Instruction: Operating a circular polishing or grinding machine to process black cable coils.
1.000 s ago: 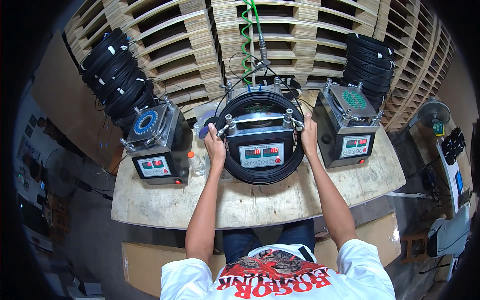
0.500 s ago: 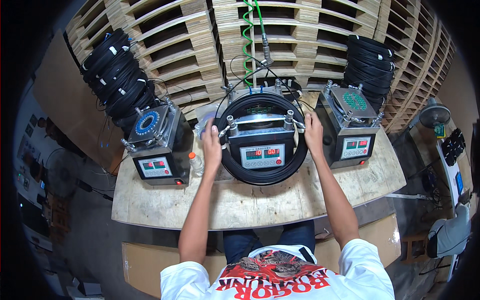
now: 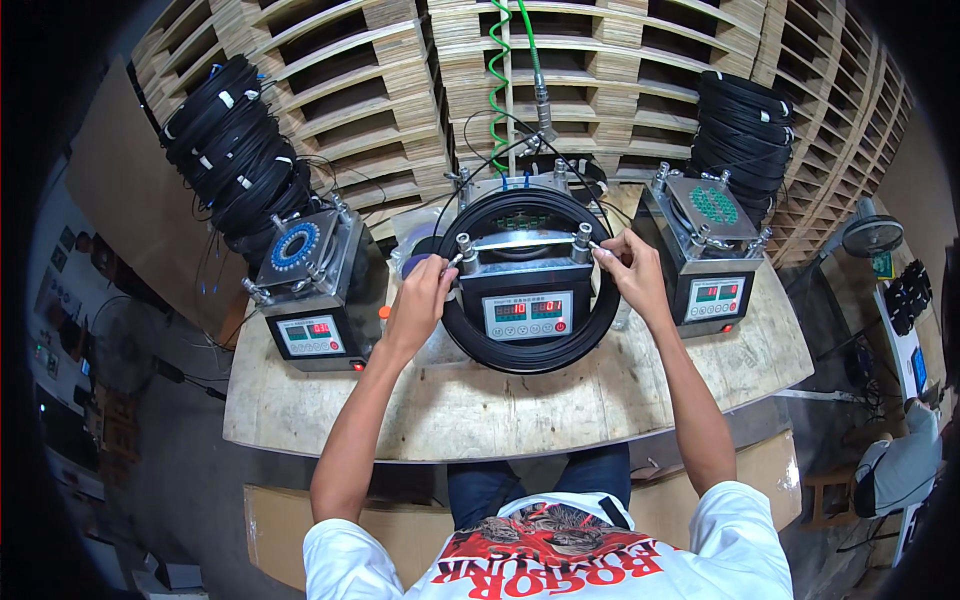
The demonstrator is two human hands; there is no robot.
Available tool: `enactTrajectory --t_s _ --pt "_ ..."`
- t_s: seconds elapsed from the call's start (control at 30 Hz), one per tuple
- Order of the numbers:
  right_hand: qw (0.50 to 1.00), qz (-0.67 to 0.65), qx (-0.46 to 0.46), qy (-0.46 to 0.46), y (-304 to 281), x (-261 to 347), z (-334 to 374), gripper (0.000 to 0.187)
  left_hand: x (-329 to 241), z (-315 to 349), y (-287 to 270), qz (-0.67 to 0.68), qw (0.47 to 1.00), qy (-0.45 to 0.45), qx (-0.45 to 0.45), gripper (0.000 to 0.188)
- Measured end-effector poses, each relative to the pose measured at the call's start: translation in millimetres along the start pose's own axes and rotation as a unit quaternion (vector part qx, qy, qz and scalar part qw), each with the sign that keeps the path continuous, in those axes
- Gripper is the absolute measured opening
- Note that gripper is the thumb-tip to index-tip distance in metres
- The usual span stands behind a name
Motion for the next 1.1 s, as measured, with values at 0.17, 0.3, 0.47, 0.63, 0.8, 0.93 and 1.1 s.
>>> enactTrajectory --t_s 0.17,0.3,0.47,0.63,0.8,0.93,1.1 --pt "0.994 -0.041 0.053 0.085 -9.8 -0.1 -11.0 0.019 -3.9 -12.0 -11.0 -0.107 0.984 0.131 0.050 0.017" --pt "0.981 -0.070 0.152 0.101 -25.1 -1.8 -26.1 0.019 -5.4 -23.7 -25.7 0.031 0.996 -0.014 0.080 0.016" --pt "0.968 -0.084 0.185 0.147 -46.8 -26.3 -74.5 0.027 84.9 -42.9 -29.8 0.137 0.974 -0.158 -0.090 0.032" --pt "0.978 -0.100 0.129 0.131 -30.4 -85.3 -158.1 0.024 118.8 -113.8 4.3 0.242 0.924 -0.293 -0.046 0.032" --pt "0.938 -0.160 0.173 0.254 26.4 -90.0 -208.5 0.031 161.8 -159.6 45.1 0.363 0.832 -0.419 0.015 0.049" --pt "0.924 -0.169 0.239 0.247 48.8 -119.5 -226.1 0.030 193.2 -168.4 88.3 0.479 0.806 -0.347 0.030 0.034" --pt "0.909 -0.274 0.236 0.208 56.7 -125.7 -219.7 0.033 199.6 -161.3 98.0 0.637 0.715 -0.286 -0.036 0.019"
Point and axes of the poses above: each hand's wrist, its own z-axis away from the middle knuckle, its own y-axis out of the palm, x = y × z, the point moved 1 cm from there along -z, towards the middle knuckle, and after that the axes turned 2 degrees about z, right-handed, at the moved point
